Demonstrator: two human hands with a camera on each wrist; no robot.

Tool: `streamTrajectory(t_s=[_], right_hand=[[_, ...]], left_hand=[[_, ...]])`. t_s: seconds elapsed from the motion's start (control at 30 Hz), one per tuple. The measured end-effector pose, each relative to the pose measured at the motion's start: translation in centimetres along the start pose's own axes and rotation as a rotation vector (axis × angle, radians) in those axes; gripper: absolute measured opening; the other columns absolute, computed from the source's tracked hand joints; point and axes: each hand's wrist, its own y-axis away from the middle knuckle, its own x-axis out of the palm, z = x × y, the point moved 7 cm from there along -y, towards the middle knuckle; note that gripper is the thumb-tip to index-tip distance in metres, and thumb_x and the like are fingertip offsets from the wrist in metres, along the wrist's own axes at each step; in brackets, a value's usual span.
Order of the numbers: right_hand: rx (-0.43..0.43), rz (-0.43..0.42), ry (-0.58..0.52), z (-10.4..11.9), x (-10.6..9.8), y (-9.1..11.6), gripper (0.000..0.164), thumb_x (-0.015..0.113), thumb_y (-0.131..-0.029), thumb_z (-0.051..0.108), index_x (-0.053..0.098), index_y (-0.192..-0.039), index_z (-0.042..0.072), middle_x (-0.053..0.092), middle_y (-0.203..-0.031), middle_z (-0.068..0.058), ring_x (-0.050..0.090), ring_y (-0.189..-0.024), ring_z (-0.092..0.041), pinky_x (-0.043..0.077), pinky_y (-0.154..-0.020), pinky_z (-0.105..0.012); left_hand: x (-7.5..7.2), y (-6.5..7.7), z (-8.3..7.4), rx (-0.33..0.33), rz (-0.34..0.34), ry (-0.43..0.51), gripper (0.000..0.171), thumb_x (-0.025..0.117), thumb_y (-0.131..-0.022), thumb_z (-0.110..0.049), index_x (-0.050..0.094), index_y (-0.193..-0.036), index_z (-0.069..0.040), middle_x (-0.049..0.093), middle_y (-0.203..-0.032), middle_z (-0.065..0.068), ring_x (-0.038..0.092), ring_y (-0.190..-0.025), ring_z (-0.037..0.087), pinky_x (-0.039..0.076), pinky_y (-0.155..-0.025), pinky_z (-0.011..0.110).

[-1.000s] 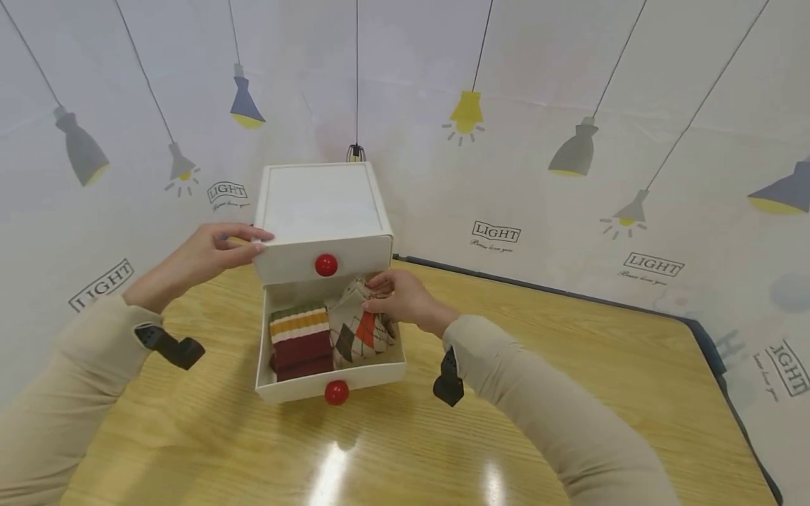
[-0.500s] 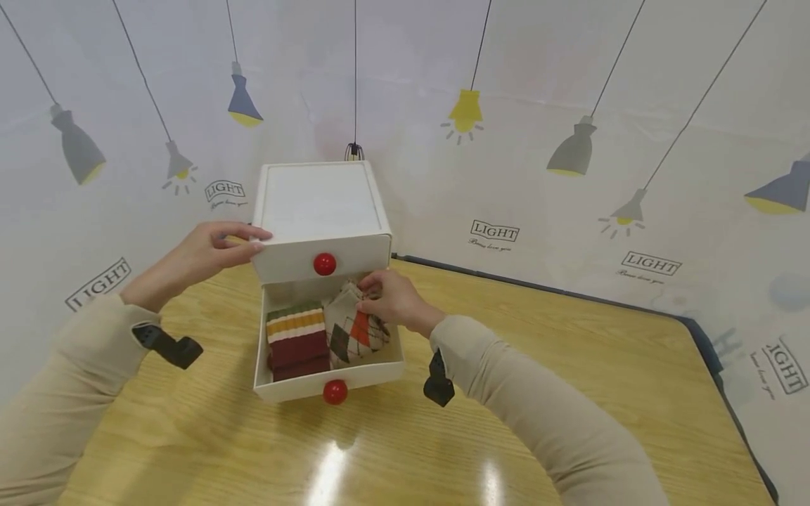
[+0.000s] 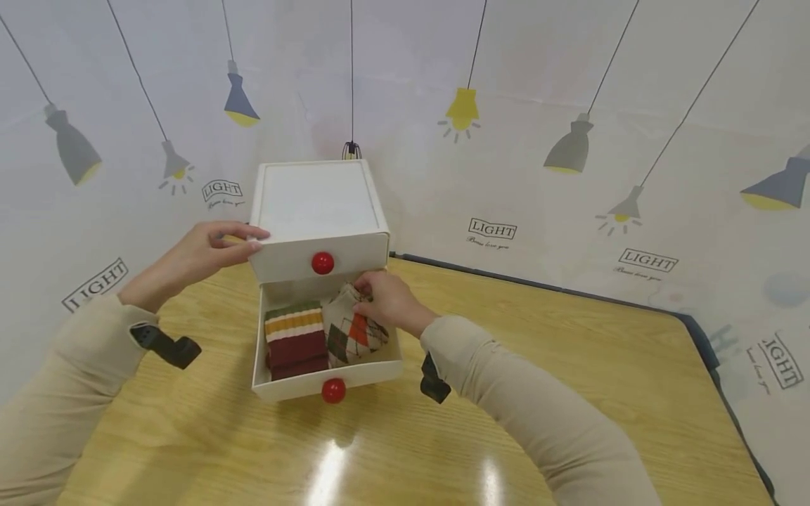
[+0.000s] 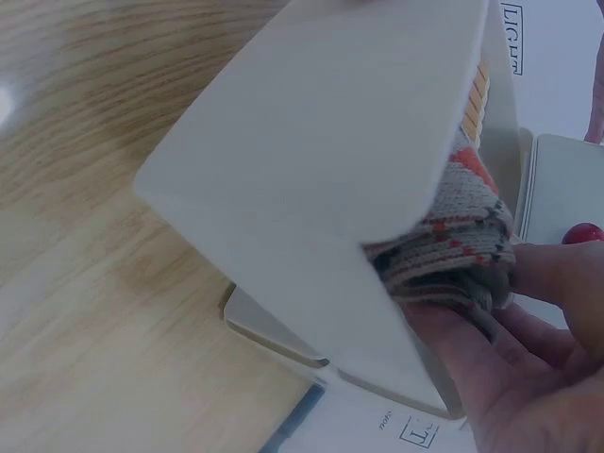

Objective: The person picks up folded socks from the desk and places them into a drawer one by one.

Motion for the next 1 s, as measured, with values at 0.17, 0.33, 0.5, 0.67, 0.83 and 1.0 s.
streamTrajectory(t_s=[0.17, 0.33, 0.5, 0.67, 0.83, 1.0], right_hand=[[-0.029, 0.009, 0.089, 0.2, 0.1, 0.1, 0.031, 0.065, -0.08, 0.01, 0.055, -0.107, -0.002, 0.061, -0.102, -0.013, 0.057, -0.094, -0.023, 0.046, -0.08, -0.033], [-0.051, 0.011, 0.16, 0.4, 0.2, 0.1, 0.031, 0.066, -0.08, 0.012, 0.056, -0.107, 0.0, 0.062, -0.101, -0.012, 0.059, -0.091, -0.021, 0.048, -0.075, -0.03], [-0.068, -0.011, 0.186, 0.6, -0.1, 0.1, 0.03, 0.067, -0.079, 0.014, 0.058, -0.105, 0.001, 0.062, -0.1, -0.01, 0.06, -0.09, -0.019, 0.049, -0.071, -0.027], [-0.064, -0.045, 0.224, 0.6, -0.4, 0.3, 0.03, 0.069, -0.077, 0.017, 0.06, -0.103, 0.004, 0.064, -0.098, -0.008, 0.06, -0.088, -0.017, 0.049, -0.07, -0.027], [-0.021, -0.052, 0.275, 0.1, -0.3, 0.5, 0.029, 0.071, -0.076, 0.022, 0.062, -0.101, 0.009, 0.064, -0.096, -0.003, 0.06, -0.083, -0.013, 0.048, -0.064, -0.024], [0.011, -0.053, 0.316, -0.5, 0.0, 0.7, 0.029, 0.071, -0.076, 0.023, 0.062, -0.1, 0.011, 0.065, -0.095, -0.002, 0.06, -0.079, -0.012, 0.047, -0.06, -0.022]], left_hand=[[0.0, 0.1, -0.1, -0.003, 0.007, 0.006, 0.04, 0.05, -0.091, -0.026, 0.05, -0.123, -0.004, 0.042, -0.129, 0.017, 0.05, -0.105, 0.035, 0.041, -0.085, 0.047], [0.0, 0.0, -0.1, 0.001, 0.008, 0.006, 0.04, 0.05, -0.091, -0.027, 0.05, -0.123, -0.004, 0.043, -0.128, 0.018, 0.05, -0.105, 0.035, 0.041, -0.086, 0.048], [0.0, 0.0, 0.1, -0.006, -0.017, 0.009, 0.038, 0.052, -0.09, -0.028, 0.053, -0.121, -0.005, 0.047, -0.125, 0.015, 0.052, -0.103, 0.033, 0.041, -0.085, 0.047], [0.0, -0.1, 0.2, -0.012, -0.029, 0.014, 0.037, 0.052, -0.09, -0.028, 0.054, -0.12, -0.006, 0.047, -0.125, 0.013, 0.052, -0.103, 0.031, 0.041, -0.084, 0.047], [0.1, 0.0, 0.1, -0.003, -0.007, 0.013, 0.039, 0.052, -0.09, -0.029, 0.052, -0.121, -0.005, 0.045, -0.126, 0.016, 0.051, -0.104, 0.034, 0.041, -0.085, 0.047], [0.0, 0.0, 0.1, -0.002, -0.009, 0.009, 0.04, 0.051, -0.09, -0.03, 0.052, -0.121, -0.006, 0.046, -0.126, 0.015, 0.052, -0.103, 0.032, 0.041, -0.085, 0.047]])
